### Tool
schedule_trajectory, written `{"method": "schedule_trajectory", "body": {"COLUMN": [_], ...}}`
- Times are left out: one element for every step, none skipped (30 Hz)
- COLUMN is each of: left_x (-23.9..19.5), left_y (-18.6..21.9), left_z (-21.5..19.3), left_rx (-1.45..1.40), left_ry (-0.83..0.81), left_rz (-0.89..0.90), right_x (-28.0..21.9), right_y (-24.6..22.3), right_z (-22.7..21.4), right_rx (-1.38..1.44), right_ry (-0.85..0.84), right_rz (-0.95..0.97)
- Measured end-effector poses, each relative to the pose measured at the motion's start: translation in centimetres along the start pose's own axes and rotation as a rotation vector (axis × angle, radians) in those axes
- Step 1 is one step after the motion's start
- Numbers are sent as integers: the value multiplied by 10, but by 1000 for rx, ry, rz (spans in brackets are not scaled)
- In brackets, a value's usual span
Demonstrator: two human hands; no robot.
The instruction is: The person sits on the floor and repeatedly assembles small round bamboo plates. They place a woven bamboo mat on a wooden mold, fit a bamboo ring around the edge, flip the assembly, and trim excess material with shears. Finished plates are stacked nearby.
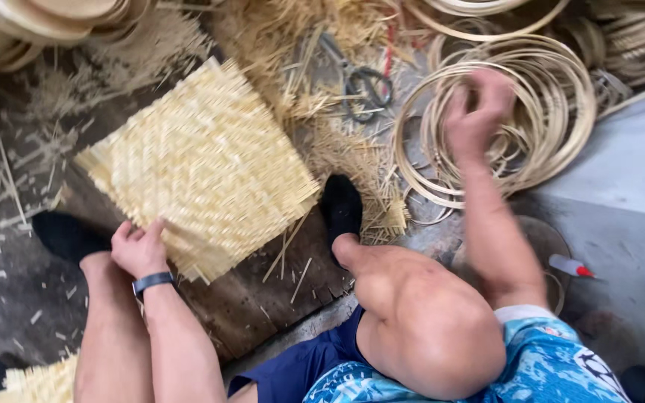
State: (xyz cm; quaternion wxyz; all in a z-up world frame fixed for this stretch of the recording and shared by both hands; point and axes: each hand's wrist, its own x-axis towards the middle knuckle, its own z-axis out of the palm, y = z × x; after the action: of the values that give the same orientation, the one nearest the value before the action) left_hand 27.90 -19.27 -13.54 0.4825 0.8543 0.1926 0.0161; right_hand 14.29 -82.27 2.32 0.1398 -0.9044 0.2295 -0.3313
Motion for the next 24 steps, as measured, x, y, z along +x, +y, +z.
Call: {"method": "schedule_trajectory", "body": {"left_x": [0, -2, -8, -12, -17, -21, -21, -20, -21, -21, -25, -26, -25, -24, -27, -31, -33, -38, -47, -60, -78, -89, -105, -118], "left_y": [6, 13, 17, 21, 23, 25, 27, 30, 31, 33, 34, 37, 44, 56, 69, 86, 109, 136, 166, 197, 228, 261, 289, 317], "left_z": [1, 2, 2, 5, 3, 2, 2, 3, 3, 3, 3, 2, 2, 1, -1, -1, 2, 5, 11, 19, 25, 34, 43, 56], "left_rx": [73, 146, 216, 278, 347, 416, 424, 432, 440, 435, 429, 423, 456, 489, 520, 364, 211, 57, 6, -44, -71, -387, -367, -572], "left_ry": [30, 60, 98, 131, 162, 193, 213, 234, 256, 281, 308, 336, 365, 392, 425, 367, 306, 244, 189, 134, -48, -321, -453, -572], "left_rz": [-11, -22, -39, 41, 118, 196, 200, 204, 203, 205, 202, 198, 274, 350, 420, 403, 387, 372, 389, 408, 286, 411, 272, 184], "right_x": [9, 19, 33, 48, 66, 84, 100, 117, 132, 145, 157, 165, 169, 170, 176, 181, 180, 177, 174, 166, 156, 145, 132, 116], "right_y": [25, 48, 70, 90, 108, 122, 134, 143, 149, 152, 150, 143, 134, 121, 106, 89, 72, 54, 36, 17, -5, -27, -50, -75], "right_z": [-13, -23, -29, -32, -29, -24, -17, -13, -11, -10, -8, -8, -10, -14, -17, -21, -28, -38, -49, -61, -72, -82, -91, -97], "right_rx": [-66, -132, -114, -93, -95, -97, -274, -450, -622, -454, -280, -103, -105, -106, -101, -13, 74, 161, 238, 314, 319, 321, 412, 504], "right_ry": [20, 40, 14, -15, -8, -1, 77, 151, 219, 93, -35, -163, -97, -32, 34, 12, -13, -39, -96, -153, -277, -403, -439, -477], "right_rz": [10, 20, 118, 215, 241, 267, 82, -104, -296, -169, -52, 63, -90, -242, -403, -406, -406, -406, -428, -451, -396, -343, -422, -501]}}
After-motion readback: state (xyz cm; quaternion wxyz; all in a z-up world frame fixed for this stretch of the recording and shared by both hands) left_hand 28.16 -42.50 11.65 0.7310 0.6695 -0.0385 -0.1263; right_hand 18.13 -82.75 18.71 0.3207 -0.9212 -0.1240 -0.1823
